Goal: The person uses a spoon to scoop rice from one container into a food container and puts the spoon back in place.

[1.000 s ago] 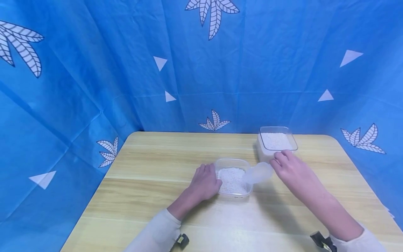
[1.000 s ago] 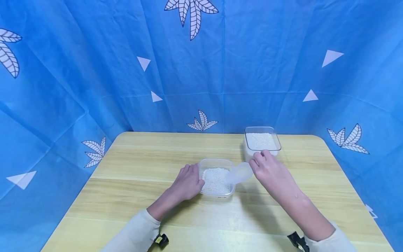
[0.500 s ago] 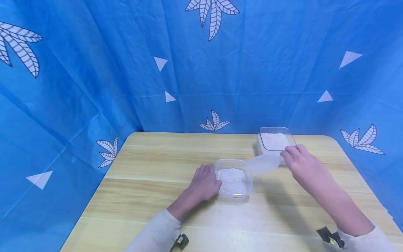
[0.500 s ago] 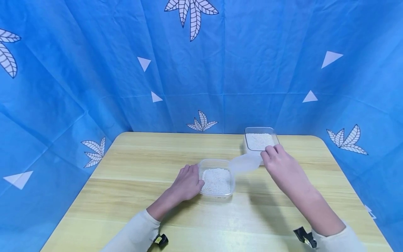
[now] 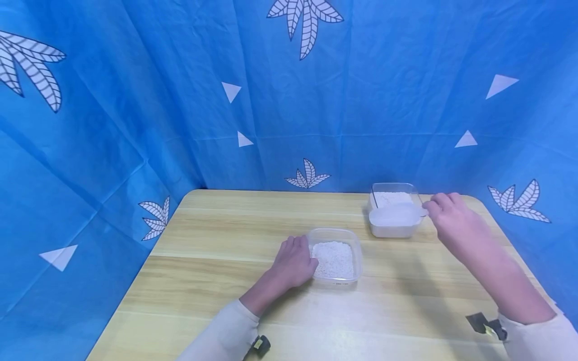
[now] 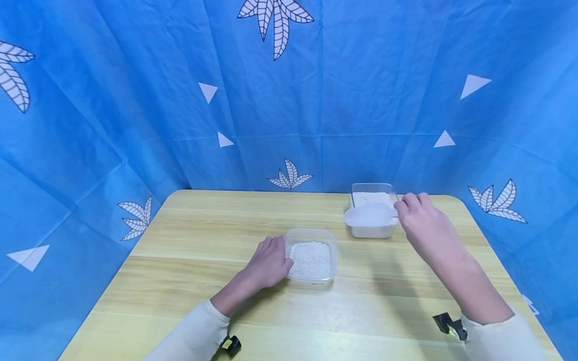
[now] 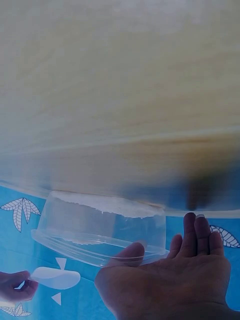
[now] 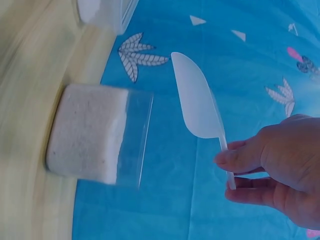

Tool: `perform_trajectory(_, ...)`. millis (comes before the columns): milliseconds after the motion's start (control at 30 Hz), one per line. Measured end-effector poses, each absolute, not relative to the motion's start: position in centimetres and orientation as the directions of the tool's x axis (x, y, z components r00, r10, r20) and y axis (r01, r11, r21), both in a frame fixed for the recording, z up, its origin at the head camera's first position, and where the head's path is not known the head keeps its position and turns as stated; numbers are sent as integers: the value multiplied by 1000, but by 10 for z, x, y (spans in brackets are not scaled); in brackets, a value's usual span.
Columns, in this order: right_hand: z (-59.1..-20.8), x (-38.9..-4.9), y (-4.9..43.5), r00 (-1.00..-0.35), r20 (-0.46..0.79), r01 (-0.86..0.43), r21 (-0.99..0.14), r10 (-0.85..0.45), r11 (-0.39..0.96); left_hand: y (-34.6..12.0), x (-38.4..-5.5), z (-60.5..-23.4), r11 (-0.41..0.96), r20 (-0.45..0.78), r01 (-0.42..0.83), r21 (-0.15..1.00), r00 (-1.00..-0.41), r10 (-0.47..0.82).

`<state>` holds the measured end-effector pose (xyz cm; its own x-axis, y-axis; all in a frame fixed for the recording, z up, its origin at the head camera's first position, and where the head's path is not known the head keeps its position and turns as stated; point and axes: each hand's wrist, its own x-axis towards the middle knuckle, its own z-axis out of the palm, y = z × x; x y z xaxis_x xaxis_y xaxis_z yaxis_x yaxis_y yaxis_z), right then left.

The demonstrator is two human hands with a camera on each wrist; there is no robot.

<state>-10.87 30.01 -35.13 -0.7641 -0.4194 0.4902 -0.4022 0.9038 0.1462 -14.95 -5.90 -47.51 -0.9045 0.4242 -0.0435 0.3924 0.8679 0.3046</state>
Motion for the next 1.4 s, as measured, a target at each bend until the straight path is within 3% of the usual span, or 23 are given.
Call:
perform_trajectory(200, -347, -116, 311, -776, 477, -361, 200, -412, 911, -59, -149, -475, 869, -54, 392, 302, -903, 426)
perform_trajectory(433, -344, -124, 323, -833, 443, -299, 145, -332, 943, -58, -148, -477, 870, -54, 387, 305, -905, 422)
perform_trajectory(633, -347, -134, 335, -804, 472, -290, 222, -363, 931, -58, -147, -476, 871, -58, 387, 302, -905, 422)
perform_trajectory(1100, -346, -152, 342, -817, 436, -238, 341, -377, 909, -58, -149, -475, 872, -47, 395, 289, -904, 425)
perform_trajectory(1400, -344, -157, 337, -846, 392, -237, 332, -362, 913, -58, -150, -475, 874, -60, 386, 296, -906, 420)
